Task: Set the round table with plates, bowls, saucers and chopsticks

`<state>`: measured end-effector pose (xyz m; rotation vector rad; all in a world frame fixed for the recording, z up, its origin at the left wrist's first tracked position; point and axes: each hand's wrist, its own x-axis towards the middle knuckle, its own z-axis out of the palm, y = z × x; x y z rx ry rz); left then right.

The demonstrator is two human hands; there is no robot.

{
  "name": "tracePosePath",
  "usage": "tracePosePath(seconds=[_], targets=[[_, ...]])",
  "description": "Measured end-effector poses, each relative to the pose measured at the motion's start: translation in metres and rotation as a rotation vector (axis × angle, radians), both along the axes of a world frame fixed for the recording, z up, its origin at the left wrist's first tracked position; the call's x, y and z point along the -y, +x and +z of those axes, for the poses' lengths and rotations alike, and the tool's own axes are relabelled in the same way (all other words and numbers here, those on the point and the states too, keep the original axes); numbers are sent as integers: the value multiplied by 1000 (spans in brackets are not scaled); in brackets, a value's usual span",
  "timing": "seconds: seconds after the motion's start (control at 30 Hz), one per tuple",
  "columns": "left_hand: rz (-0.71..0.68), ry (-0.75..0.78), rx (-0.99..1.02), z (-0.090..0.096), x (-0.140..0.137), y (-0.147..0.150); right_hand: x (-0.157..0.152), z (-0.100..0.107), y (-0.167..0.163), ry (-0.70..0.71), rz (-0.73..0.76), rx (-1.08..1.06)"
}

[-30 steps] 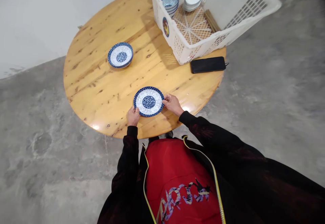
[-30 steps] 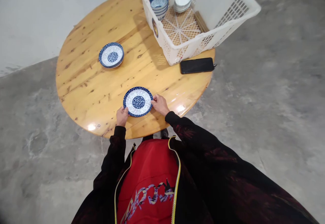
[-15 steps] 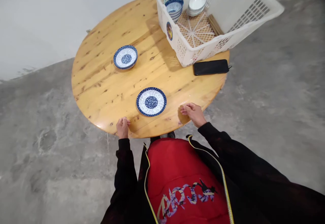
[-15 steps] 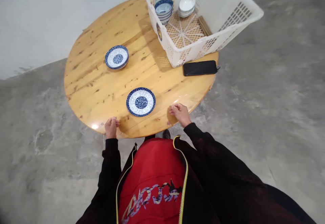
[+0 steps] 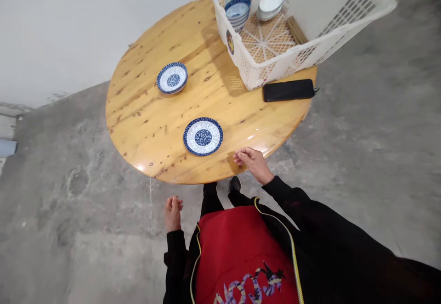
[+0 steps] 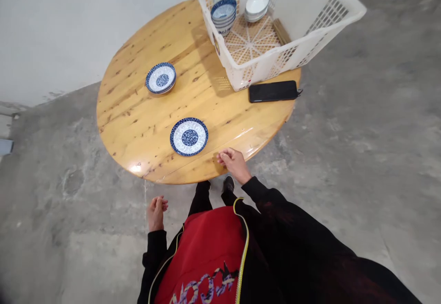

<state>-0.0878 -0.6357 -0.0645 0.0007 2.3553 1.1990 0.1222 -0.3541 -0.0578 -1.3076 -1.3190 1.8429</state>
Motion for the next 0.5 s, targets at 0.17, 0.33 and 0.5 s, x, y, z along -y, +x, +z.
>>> tracePosePath(seconds=[0.17, 0.33, 0.5], targets=[[-40, 11, 50, 6, 10, 15, 40, 6, 2, -83, 40, -53], [-207, 95, 7, 4, -11, -8, 85, 5, 19, -102, -114, -10], [-364, 164, -44, 5, 1, -55, 129, 3, 0, -97, -243, 36]])
